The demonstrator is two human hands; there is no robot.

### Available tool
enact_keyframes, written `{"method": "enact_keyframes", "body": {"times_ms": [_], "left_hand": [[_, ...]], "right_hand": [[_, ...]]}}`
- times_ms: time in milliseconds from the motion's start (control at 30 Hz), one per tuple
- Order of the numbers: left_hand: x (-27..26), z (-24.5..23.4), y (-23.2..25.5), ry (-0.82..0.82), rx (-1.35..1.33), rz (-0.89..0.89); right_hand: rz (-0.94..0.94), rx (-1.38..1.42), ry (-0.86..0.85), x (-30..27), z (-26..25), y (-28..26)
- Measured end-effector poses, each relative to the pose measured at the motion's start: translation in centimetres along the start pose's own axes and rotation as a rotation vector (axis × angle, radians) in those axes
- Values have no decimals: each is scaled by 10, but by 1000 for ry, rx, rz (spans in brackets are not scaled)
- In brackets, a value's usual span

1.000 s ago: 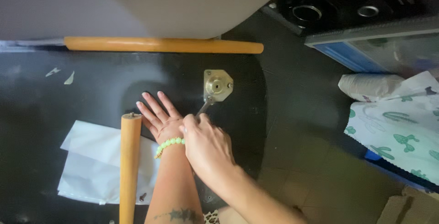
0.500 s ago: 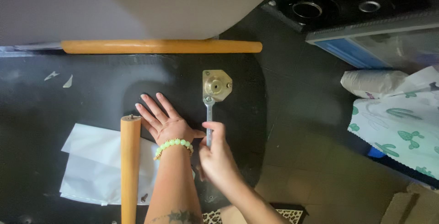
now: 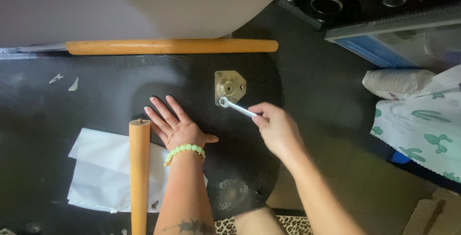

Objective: The person uses a wrench to tighten bolts on metal brackets attached to a black surface, securing wooden dowels in place. The person repeatedly adjusts the wrench and repositions their hands to tighten multiple bolts on the brackets.

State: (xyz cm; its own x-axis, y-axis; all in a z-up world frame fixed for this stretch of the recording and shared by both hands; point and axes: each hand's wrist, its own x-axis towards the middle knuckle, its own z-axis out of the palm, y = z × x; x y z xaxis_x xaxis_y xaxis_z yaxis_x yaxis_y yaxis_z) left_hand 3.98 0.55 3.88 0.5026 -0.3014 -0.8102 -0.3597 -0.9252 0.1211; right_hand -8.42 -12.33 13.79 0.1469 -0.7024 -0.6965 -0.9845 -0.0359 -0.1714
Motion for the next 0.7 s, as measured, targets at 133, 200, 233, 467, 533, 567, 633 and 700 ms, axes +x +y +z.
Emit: {"method": "enact_keyframes", "body": {"times_ms": [133,200,233,467,533,567,633,700], "left_hand": [[-1,-1,1,13,0,3],[-1,-2,1,13,-19,1],[-1,-2,0,13,-28,0],[0,-5,2,14,-8,-3],[-1,-4,0,-29,-11,-3],[-2,-3,-1,-17,-8,-5],[0,-3,2,20,-6,-1],[-1,-2,2,34,-2,2]], "right_hand": [[-13,-48,-14,2,-9,-11],[-29,-33,46,3,-6,-9],[-9,-44,20,6,-5,-6],[40,-195,-42,45,-17,-9],[23,-266,-67,50,-25,-22],[29,-305,-84,52,-31,-29],[13,-415,-91,58,-37,-51],[-23,-562,-90,61,-34,-73]]}}
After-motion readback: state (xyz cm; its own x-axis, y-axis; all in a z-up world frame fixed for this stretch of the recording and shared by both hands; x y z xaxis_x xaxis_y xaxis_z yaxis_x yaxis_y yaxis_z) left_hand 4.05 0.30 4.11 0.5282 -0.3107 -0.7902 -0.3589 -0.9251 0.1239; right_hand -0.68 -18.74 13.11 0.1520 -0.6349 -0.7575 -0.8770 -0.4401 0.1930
